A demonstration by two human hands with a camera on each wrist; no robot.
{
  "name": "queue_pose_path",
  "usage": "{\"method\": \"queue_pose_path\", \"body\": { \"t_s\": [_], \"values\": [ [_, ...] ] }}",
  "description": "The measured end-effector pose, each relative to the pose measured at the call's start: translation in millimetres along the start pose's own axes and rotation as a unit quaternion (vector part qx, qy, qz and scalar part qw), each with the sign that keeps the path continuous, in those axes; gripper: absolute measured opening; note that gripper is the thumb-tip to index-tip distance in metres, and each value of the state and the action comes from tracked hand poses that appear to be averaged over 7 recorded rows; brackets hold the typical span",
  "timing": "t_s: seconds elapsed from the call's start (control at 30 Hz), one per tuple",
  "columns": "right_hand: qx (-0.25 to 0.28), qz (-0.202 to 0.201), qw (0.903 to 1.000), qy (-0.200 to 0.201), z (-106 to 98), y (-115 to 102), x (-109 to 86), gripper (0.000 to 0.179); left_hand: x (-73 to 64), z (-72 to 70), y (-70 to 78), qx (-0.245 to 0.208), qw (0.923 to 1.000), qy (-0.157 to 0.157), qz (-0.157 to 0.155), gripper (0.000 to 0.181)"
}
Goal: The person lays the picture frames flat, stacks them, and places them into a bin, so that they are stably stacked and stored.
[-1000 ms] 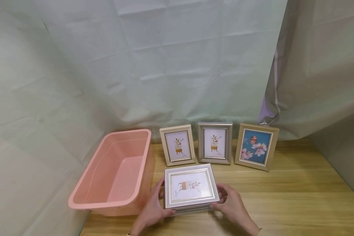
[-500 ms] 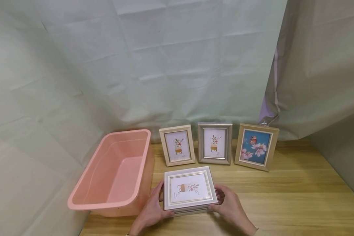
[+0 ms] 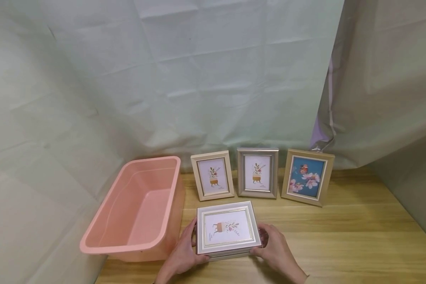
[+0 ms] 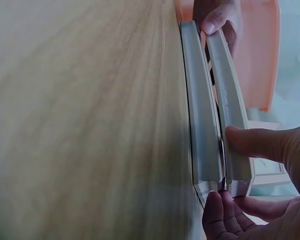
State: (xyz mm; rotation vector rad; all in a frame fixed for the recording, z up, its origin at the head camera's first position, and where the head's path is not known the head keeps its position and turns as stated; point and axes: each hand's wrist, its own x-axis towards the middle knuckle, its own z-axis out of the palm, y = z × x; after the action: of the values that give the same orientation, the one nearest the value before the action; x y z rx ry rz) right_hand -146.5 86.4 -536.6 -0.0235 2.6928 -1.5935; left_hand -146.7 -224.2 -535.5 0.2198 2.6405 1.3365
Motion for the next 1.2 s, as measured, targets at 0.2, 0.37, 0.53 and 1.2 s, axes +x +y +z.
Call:
{"method": "queue_pose_path", "body": {
  "t_s": [0.2, 0.37, 0.53, 1.2],
  "values": [
    [-0.021, 0.006, 0.9998, -0.003, 1, -1, -0.3, 0.077, -2.1, -0.3, -0.1, -0.009, 0.9999, 0.004, -0.008, 0.131],
    [-0.031, 0.003, 0.9995, -0.003, 1, -1, -1.0, 0.076, -4.0, -0.9, -0.5, -0.005, 1.0000, 0.004, -0.007, 0.129],
    [-0.023, -0.006, 0.9996, -0.017, -2, -2, -1.4, 0.074, -6.0, -2.0, -2.2, -0.008, 0.9999, -0.009, -0.003, 0.131],
    [-0.044, -0.178, 0.9830, 0.005, -36, -65, 77.8, 0.070, -5.7, -4.5, -7.3, -0.109, 0.9938, -0.011, -0.022, 0.124]
  ]
}}
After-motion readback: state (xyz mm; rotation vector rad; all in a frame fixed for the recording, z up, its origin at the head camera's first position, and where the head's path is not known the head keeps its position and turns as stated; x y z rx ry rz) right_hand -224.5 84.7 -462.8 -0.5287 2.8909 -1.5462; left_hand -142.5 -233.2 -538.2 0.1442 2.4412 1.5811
